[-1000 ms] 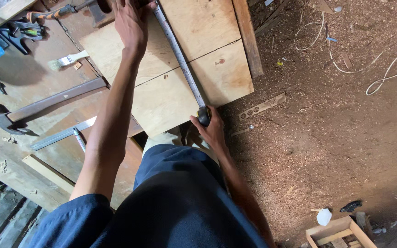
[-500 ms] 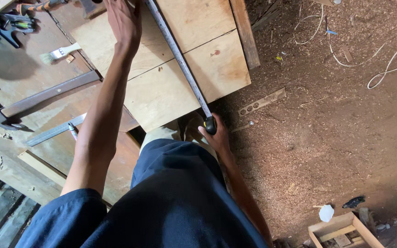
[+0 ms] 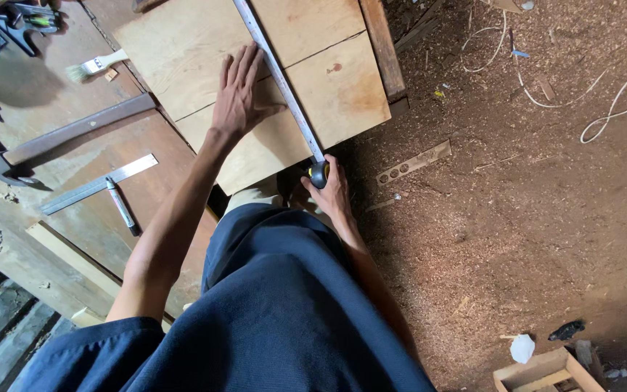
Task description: The person measures a rectangular plywood sheet using a tape measure and marks it with a marker. They reposition the tape measure multiple times to measure different sections and draw lines on the wood surface.
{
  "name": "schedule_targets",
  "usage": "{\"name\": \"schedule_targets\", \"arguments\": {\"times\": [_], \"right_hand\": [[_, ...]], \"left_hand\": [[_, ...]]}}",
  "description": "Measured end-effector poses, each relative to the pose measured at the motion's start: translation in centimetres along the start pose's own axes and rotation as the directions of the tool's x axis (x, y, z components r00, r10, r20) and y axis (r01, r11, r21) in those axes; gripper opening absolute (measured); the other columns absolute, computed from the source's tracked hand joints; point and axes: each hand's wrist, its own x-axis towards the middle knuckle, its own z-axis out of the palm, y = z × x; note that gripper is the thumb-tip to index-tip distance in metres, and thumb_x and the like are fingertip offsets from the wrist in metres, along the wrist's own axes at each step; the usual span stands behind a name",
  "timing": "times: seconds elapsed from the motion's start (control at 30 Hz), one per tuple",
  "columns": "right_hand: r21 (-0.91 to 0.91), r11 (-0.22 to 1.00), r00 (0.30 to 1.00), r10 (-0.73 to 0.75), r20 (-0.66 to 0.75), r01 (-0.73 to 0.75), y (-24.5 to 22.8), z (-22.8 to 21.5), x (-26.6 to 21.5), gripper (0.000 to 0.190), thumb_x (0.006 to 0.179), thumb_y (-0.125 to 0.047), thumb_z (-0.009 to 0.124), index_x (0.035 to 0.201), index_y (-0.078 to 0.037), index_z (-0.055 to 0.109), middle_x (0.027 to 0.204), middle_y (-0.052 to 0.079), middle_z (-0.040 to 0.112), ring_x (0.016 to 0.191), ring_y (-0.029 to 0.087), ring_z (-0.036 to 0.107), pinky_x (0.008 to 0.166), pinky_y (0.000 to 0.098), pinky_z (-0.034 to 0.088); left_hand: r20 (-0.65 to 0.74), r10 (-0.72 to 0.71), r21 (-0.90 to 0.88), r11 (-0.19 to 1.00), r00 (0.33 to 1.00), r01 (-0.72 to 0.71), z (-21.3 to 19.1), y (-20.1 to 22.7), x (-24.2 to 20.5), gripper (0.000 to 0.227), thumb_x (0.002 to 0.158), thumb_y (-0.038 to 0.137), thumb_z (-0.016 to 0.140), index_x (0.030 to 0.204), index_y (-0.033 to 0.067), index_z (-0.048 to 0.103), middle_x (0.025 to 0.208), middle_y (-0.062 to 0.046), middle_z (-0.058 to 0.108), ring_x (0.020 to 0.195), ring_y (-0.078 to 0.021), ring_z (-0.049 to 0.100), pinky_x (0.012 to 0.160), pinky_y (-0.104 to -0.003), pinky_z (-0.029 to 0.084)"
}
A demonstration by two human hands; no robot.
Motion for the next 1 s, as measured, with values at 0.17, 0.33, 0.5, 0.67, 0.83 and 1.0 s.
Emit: {"name": "schedule_targets", "arguments": {"times": [0.17,0.33,0.5,0.67,0.83,1.0], "right_hand": [[0.047,0.997,0.998,-0.053,-0.021,0.054,-0.5,0.0,0.2,0.077,0.077,-0.031,0.088,0.135,-0.005,0.045,0.121,0.026,0.063,0.113,0.043,0.061,0.095,0.0488,0.051],[0.096,0.994,0.999,-0.043,-0.002,0.043,-0.8,0.0,0.3,0.071,0.076,-0.026,0.087,0.13,-0.004,0.046,0.117,0.026,0.063,0.111,0.043,0.063,0.094,0.0477,0.051],[0.061,0.99,0.992,-0.124,-0.036,0.126,-0.6,0.6,0.4,0.071,0.076,-0.021,0.087,0.129,-0.003,0.044,0.114,0.026,0.063,0.108,0.044,0.063,0.092,0.0492,0.052],[0.069,0.996,0.997,-0.055,0.055,0.051,-0.2,1.6,0.4,0.073,0.079,-0.024,0.086,0.131,-0.005,0.04,0.112,0.024,0.064,0.105,0.04,0.067,0.09,0.0494,0.055],[0.061,0.993,0.994,-0.107,0.016,0.106,-0.1,1.7,0.4,0.08,0.081,-0.038,0.085,0.138,-0.004,0.04,0.115,0.026,0.064,0.107,0.041,0.065,0.089,0.0504,0.054],[0.055,0.996,0.998,-0.063,-0.011,0.064,-0.7,2.0,0.5,0.083,0.084,-0.062,0.076,0.134,-0.003,0.046,0.112,0.025,0.065,0.105,0.04,0.067,0.089,0.0491,0.055]], "left_hand": [[0.011,-0.006,0.085,0.996,1.0,0.005,-0.3,0.3,0.2,0.125,0.081,0.077,0.076,0.163,-0.0033,0.026,0.172,-0.018,0.021,0.158,-0.0336,0.02,0.13,-0.053,0.01],[0.016,-0.04,0.061,0.997,0.999,0.039,0.0,0.4,0.1,0.129,0.077,0.081,0.075,0.16,-0.0068,0.03,0.168,-0.02,0.023,0.157,-0.0345,0.021,0.128,-0.054,0.012],[-0.018,-0.022,0.088,0.996,1.0,0.023,0.9,0.0,0.4,0.13,0.074,0.08,0.077,0.159,-0.0078,0.031,0.169,-0.021,0.025,0.156,-0.0346,0.023,0.128,-0.053,0.013],[-0.027,-0.016,0.06,0.998,1.0,0.017,1.3,-0.7,0.3,0.13,0.07,0.076,0.083,0.155,-0.0091,0.033,0.166,-0.023,0.024,0.155,-0.0365,0.023,0.127,-0.053,0.013],[-0.019,-0.017,0.014,1.0,1.0,0.018,1.0,-0.6,0.4,0.125,0.07,0.071,0.087,0.153,-0.008,0.036,0.168,-0.023,0.022,0.155,-0.0369,0.024,0.128,-0.053,0.015],[-0.017,-0.027,0.035,0.999,0.999,0.027,0.9,-0.3,0.5,0.127,0.067,0.067,0.09,0.153,-0.0077,0.036,0.168,-0.021,0.021,0.153,-0.0395,0.023,0.126,-0.054,0.016]]}}
